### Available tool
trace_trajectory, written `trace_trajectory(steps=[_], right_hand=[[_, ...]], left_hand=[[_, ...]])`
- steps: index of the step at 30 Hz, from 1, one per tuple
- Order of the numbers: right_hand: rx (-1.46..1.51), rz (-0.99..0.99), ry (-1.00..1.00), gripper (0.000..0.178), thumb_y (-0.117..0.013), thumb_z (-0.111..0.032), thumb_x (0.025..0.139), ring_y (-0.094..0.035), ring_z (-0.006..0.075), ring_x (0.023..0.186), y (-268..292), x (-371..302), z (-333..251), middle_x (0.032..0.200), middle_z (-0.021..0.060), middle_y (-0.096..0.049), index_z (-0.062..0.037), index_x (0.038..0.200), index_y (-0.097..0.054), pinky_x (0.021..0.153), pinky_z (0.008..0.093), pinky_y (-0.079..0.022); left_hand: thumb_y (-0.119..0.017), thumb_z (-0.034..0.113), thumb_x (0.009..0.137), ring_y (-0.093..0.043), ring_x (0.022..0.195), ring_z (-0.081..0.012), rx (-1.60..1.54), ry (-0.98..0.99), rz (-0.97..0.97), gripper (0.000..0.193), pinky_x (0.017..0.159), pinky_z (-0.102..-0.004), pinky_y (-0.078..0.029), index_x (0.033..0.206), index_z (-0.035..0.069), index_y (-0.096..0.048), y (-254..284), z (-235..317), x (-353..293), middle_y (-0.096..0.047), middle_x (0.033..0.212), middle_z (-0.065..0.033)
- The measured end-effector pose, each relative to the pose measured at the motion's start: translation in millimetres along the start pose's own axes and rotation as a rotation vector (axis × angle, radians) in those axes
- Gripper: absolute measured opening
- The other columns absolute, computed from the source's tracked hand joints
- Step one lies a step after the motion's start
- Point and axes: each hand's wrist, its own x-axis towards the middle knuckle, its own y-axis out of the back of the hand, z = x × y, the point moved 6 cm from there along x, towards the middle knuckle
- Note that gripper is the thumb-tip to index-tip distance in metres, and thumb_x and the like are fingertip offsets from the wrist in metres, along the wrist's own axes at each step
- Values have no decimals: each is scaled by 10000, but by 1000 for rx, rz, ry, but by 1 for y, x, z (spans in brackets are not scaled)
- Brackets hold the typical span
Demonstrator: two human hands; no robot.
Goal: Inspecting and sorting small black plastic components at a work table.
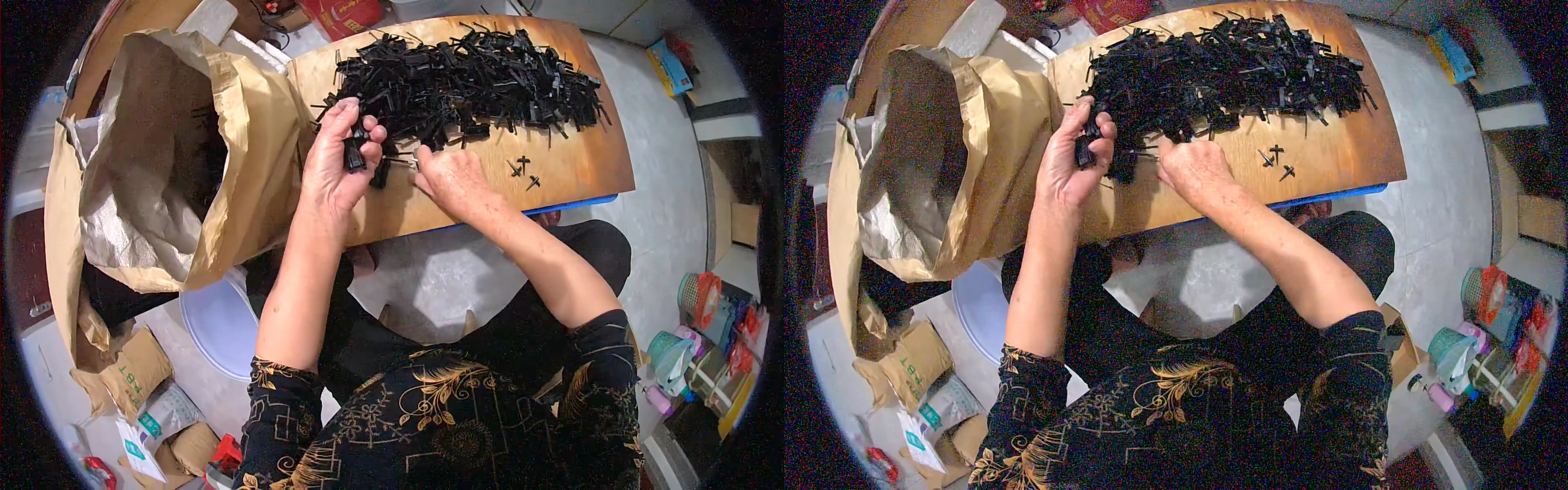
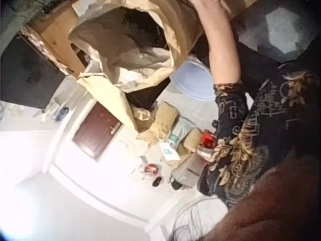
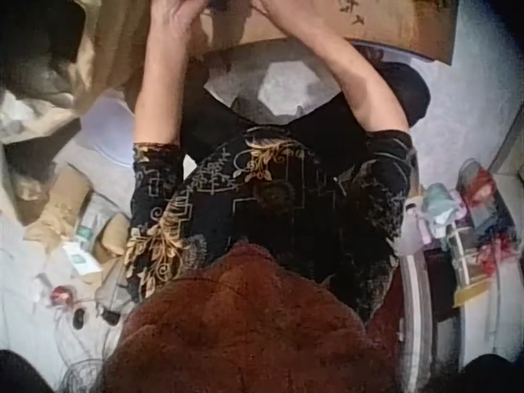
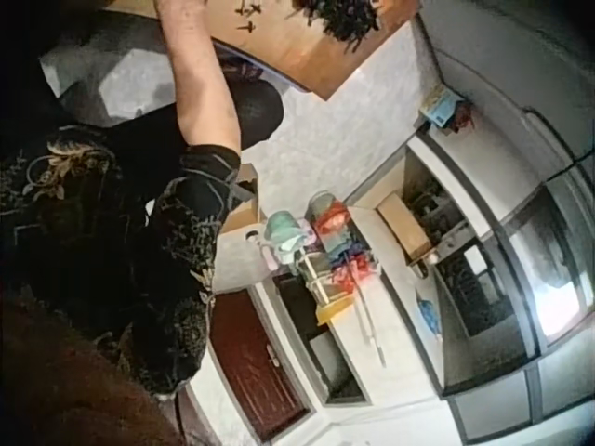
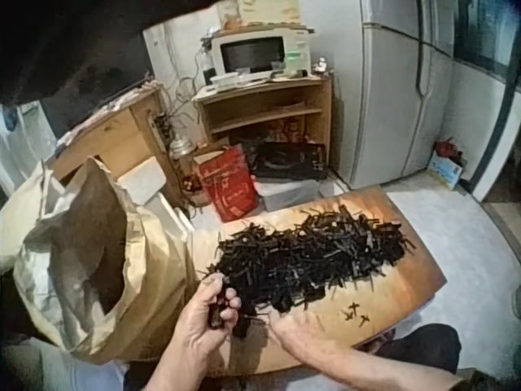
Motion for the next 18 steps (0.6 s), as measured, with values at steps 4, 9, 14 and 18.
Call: trace_trajectory(steps=[4, 9, 14, 18], right_hand=[[-18, 49, -1, 242, -579, -242, 803, -604, 350, 623, -4, -1, 4, 609, 160, -588, -15, 826, -497, 558, 451, -473], [64, 75, -38, 202, -554, -199, 813, -599, 373, 702, 0, -11, 19, 714, 198, -606, -5, 843, -509, 601, 454, -473], [405, 76, -81, 202, -545, -206, 832, -587, 349, 672, 14, -8, 47, 706, 194, -586, -5, 837, -525, 596, 422, -453], [527, 106, -110, 224, -532, -217, 849, -560, 320, 650, 20, -10, 63, 680, 189, -557, 4, 815, -521, 601, 390, -430]], left_hand=[[-623, 140, 825, -560, 641, -191, 7, 32, 93, 146, 532, -243, -536, 914, 124, -508, 9, -4, 1, -541, 729, -71], [-623, 165, 832, -555, 629, -179, 13, 61, 164, 129, 545, -266, -546, 848, 124, -502, 13, -11, 1, -538, 715, -62], [-593, 280, 861, -544, 587, -150, 70, 154, 99, 190, 447, -230, -469, 795, 135, -488, 6, -23, -2, -517, 650, -35], [-538, 373, 880, -470, 515, -124, 284, 118, -28, 264, 404, -219, -395, 785, 131, -492, -9, -36, -5, -454, 583, 2]])
